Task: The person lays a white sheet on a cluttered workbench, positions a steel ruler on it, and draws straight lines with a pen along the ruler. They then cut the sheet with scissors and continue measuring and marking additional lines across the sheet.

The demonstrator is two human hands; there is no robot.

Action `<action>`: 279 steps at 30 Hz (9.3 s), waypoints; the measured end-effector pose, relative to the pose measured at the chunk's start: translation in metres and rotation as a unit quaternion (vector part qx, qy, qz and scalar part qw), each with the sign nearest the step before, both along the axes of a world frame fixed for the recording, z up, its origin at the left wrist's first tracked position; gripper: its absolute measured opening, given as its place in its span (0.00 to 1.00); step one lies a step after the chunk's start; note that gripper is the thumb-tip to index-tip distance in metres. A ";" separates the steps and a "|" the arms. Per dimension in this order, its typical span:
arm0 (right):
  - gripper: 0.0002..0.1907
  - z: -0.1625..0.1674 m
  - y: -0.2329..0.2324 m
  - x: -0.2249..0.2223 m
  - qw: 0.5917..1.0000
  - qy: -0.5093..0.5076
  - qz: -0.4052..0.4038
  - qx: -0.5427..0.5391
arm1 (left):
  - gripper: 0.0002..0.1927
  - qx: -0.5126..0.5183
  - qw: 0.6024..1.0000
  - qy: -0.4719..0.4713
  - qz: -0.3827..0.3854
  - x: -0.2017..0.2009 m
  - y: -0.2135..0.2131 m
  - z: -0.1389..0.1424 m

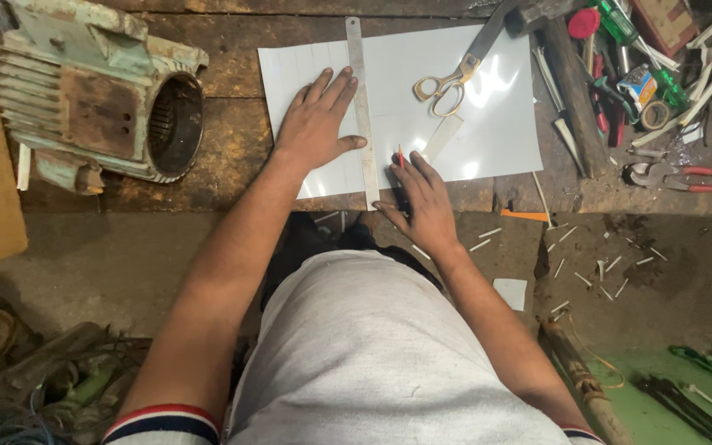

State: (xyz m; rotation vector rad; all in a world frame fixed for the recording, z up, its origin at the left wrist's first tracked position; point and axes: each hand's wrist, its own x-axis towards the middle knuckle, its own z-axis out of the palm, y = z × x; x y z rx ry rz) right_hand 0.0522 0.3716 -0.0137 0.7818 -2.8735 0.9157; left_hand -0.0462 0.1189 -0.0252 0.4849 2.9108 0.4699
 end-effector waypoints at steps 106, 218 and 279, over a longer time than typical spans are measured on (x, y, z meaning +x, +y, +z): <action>0.27 0.031 -0.006 0.001 0.969 0.017 0.213 0.124 | 0.27 -0.086 0.987 0.110 0.076 0.081 -0.002 -0.018; 0.22 0.008 -0.097 -0.127 0.998 0.013 -0.045 0.029 | 0.25 0.150 0.979 0.117 0.073 -0.054 -0.027 -0.033; 0.49 -0.002 -0.050 -0.028 1.000 -0.021 0.004 -0.003 | 0.71 -0.046 0.994 -0.092 0.026 -0.021 -0.043 0.006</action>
